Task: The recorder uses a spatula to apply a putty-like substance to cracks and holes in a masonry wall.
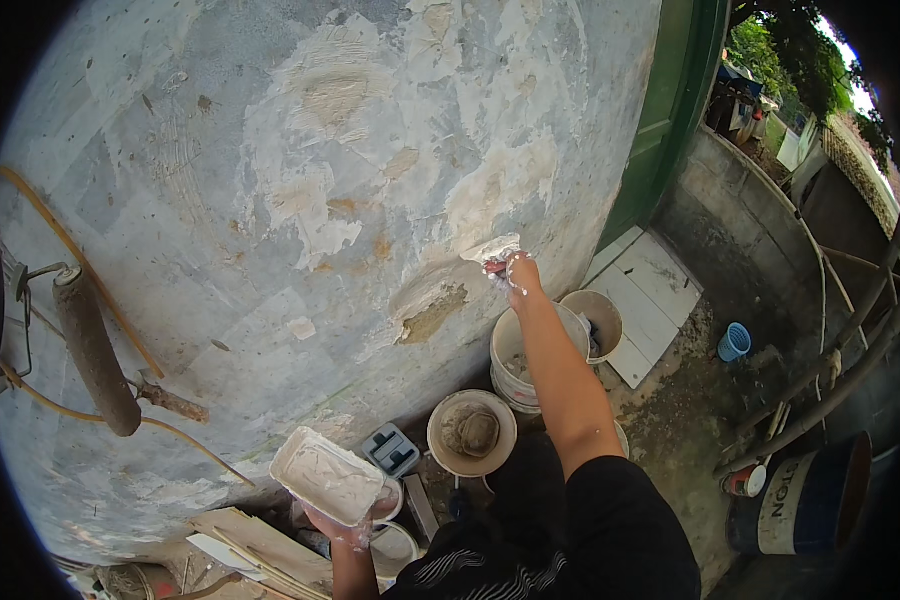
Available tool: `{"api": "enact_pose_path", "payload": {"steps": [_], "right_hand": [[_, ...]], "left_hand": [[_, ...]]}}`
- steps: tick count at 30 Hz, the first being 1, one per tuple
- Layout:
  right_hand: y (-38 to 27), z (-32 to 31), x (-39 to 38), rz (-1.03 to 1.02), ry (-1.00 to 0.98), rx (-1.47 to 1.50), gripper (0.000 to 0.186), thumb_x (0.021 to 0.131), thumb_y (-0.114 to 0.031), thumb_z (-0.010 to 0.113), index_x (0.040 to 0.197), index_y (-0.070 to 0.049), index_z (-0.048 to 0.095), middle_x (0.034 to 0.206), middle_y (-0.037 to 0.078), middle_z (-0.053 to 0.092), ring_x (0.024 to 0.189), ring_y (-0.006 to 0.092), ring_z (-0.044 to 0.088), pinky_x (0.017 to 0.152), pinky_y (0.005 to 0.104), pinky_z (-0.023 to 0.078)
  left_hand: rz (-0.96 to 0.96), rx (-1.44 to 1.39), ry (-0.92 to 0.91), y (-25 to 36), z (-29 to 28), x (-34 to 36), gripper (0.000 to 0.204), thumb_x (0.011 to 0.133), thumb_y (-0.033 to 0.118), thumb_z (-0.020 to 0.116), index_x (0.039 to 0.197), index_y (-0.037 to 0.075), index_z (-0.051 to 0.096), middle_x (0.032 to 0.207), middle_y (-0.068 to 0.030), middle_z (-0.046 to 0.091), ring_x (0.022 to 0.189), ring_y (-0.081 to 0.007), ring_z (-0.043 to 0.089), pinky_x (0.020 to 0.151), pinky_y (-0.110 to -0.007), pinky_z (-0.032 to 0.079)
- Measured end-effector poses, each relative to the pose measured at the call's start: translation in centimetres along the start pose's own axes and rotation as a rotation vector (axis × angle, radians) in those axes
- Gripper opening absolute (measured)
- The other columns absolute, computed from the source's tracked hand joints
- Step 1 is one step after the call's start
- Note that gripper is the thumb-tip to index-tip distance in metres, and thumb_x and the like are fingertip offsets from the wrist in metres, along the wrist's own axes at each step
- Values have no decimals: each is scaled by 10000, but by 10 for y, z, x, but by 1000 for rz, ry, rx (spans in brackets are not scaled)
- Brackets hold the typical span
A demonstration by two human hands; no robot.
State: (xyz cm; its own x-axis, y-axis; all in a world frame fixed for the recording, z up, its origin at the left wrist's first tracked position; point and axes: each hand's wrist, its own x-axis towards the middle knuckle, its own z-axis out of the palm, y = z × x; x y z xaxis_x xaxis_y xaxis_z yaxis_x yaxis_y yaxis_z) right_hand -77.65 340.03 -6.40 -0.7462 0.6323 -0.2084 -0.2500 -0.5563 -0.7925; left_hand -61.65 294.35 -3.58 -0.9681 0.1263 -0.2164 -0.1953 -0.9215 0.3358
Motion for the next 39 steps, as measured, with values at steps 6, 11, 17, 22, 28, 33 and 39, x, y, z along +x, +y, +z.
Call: {"api": "enact_pose_path", "payload": {"steps": [6,11,17,22,28,33,39], "right_hand": [[71,-54,38,192,66,-197,137,850,-50,422,889,16,536,796,150,624,709,252,635,574,348,521],[48,42,-20,44,-72,-11,135,827,9,422,878,27,545,807,167,624,647,254,635,578,368,529],[-17,32,-119,1,-197,95,144,875,-47,515,989,30,555,895,121,624,721,210,632,635,343,530],[-40,50,-237,9,-241,134,216,858,-25,559,1064,39,537,953,94,614,787,185,622,674,316,527],[-41,61,-323,55,-365,11,263,840,-20,605,1087,29,526,958,86,616,829,151,615,692,274,518],[-40,66,-342,-183,-494,-531,349,805,-138,680,1063,52,540,916,91,641,814,120,601,720,273,495],[-39,83,-346,-842,-646,-1136,365,704,-177,706,1002,18,622,934,216,637,850,363,619,746,389,495]], "left_hand": [[-107,-16,-93,-9,13,-2,556,900,498,388,1320,133,411,1278,-93,493,1120,-348,506,920,-529,432],[4,57,7,3,3,-12,565,898,505,388,1316,125,413,1274,-94,495,1124,-346,504,913,-525,441],[-12,51,-105,4,23,-16,577,894,498,379,1313,104,414,1250,-123,513,1075,-354,545,909,-531,452],[-74,-56,-208,4,31,-7,623,889,544,351,1378,158,346,1356,-92,433,1191,-373,458,973,-585,369],[-77,-68,-309,5,59,-15,638,887,558,328,1392,167,335,1391,-94,400,1232,-368,419,1013,-571,326],[-17,-137,-332,3,57,-21,625,907,534,330,1393,141,318,1403,-112,370,1239,-357,411,1006,-554,347],[-40,-129,-401,-2,63,-31,608,916,519,319,1371,118,348,1369,-112,410,1215,-342,436,1006,-510,367]]}}
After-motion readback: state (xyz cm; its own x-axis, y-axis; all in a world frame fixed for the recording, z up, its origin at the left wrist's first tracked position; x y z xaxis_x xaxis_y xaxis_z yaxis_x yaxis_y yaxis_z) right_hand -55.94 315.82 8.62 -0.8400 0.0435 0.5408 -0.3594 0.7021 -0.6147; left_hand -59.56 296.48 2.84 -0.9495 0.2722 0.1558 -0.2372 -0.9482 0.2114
